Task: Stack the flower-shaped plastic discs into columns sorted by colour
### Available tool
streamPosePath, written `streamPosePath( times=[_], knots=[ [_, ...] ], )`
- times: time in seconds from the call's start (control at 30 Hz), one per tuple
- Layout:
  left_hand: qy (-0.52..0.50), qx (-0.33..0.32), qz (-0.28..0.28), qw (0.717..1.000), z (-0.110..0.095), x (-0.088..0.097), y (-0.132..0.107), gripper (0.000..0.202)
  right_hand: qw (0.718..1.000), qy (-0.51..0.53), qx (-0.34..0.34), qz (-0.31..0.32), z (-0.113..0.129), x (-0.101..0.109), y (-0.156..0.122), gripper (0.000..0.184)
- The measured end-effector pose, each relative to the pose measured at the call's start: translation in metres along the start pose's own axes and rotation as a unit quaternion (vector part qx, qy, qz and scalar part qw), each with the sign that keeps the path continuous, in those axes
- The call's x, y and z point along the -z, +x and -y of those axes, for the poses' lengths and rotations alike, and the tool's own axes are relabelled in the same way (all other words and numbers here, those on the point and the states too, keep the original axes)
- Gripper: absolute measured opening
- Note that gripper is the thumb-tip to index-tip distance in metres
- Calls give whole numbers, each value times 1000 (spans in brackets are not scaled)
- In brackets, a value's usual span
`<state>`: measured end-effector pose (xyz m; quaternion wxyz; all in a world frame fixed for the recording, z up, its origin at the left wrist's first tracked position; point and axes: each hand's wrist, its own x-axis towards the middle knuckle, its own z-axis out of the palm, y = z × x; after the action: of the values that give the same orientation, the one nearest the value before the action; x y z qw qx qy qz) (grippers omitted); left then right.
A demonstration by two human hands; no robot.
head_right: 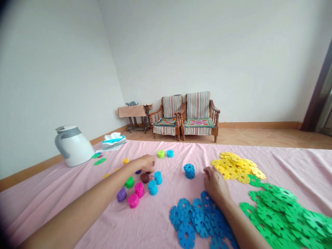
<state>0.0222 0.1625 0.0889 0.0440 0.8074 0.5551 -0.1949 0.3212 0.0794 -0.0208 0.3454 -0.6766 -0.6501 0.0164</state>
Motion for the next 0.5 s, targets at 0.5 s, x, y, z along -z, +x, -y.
streamPosePath(
  times=[0.5],
  knots=[
    [-23,-80,-118,989,35,13,-48,27,1000,-11,-1,-6,5,2,-2,27]
  ],
)
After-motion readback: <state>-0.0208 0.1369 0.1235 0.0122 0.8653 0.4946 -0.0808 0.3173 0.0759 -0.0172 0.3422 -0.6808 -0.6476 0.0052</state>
